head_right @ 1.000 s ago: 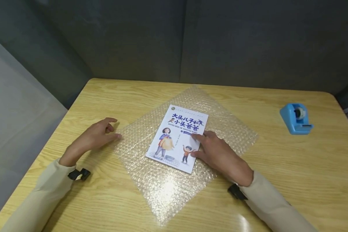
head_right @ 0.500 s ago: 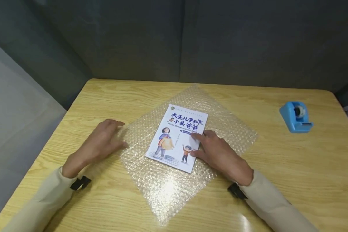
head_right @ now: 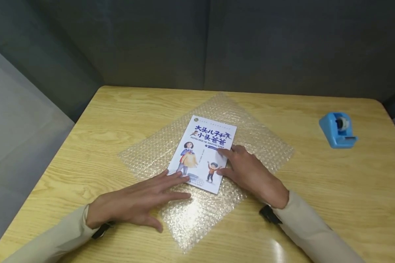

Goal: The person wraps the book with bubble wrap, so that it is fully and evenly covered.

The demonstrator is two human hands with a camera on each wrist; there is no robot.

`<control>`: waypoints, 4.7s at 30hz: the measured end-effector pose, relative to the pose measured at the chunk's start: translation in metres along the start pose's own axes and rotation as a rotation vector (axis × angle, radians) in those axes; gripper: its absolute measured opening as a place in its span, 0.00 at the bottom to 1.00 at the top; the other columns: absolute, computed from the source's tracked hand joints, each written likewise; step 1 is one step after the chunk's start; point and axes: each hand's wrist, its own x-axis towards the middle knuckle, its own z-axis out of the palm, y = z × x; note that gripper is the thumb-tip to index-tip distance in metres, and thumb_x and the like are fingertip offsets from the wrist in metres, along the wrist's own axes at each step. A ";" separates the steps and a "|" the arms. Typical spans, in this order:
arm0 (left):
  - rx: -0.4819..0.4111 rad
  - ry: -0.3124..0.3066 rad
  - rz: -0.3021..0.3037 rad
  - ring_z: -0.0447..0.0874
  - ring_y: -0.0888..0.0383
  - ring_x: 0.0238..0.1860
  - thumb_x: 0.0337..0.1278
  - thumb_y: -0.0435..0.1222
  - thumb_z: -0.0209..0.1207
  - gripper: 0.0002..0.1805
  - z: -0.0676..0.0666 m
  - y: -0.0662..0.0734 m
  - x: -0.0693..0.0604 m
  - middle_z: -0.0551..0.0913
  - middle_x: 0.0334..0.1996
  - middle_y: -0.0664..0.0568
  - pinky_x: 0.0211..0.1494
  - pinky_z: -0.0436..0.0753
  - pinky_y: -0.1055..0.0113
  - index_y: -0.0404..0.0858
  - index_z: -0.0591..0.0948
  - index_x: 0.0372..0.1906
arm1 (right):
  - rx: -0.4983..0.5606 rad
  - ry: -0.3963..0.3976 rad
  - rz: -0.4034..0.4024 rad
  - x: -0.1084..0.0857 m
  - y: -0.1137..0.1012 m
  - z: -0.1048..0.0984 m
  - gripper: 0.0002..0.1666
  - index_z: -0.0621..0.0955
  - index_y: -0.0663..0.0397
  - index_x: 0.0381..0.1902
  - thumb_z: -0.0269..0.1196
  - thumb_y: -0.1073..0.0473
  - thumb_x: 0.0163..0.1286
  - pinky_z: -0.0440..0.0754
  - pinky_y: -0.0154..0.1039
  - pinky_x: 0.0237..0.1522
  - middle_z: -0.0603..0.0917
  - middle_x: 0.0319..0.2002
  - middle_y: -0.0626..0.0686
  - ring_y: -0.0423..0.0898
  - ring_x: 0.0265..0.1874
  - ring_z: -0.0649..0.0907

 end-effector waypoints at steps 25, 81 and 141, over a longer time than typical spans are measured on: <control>0.008 0.071 0.079 0.69 0.52 0.74 0.59 0.53 0.71 0.29 -0.014 0.002 0.004 0.74 0.72 0.47 0.77 0.64 0.45 0.46 0.81 0.62 | 0.003 0.006 0.002 -0.001 -0.001 0.000 0.37 0.75 0.61 0.72 0.72 0.53 0.69 0.79 0.68 0.55 0.73 0.64 0.78 0.74 0.58 0.79; 0.270 0.349 -0.238 0.81 0.59 0.26 0.72 0.33 0.61 0.08 -0.019 -0.034 0.084 0.87 0.33 0.54 0.35 0.83 0.63 0.45 0.87 0.48 | 0.068 -0.027 -0.055 -0.001 0.006 -0.011 0.32 0.76 0.59 0.72 0.48 0.43 0.86 0.66 0.68 0.69 0.75 0.67 0.72 0.71 0.70 0.71; 0.171 0.027 -0.092 0.63 0.46 0.78 0.67 0.59 0.61 0.36 -0.023 -0.045 0.063 0.70 0.76 0.51 0.78 0.61 0.43 0.48 0.75 0.74 | 0.011 0.008 0.001 -0.001 0.000 -0.001 0.38 0.75 0.63 0.68 0.72 0.47 0.69 0.79 0.67 0.57 0.74 0.64 0.76 0.73 0.60 0.79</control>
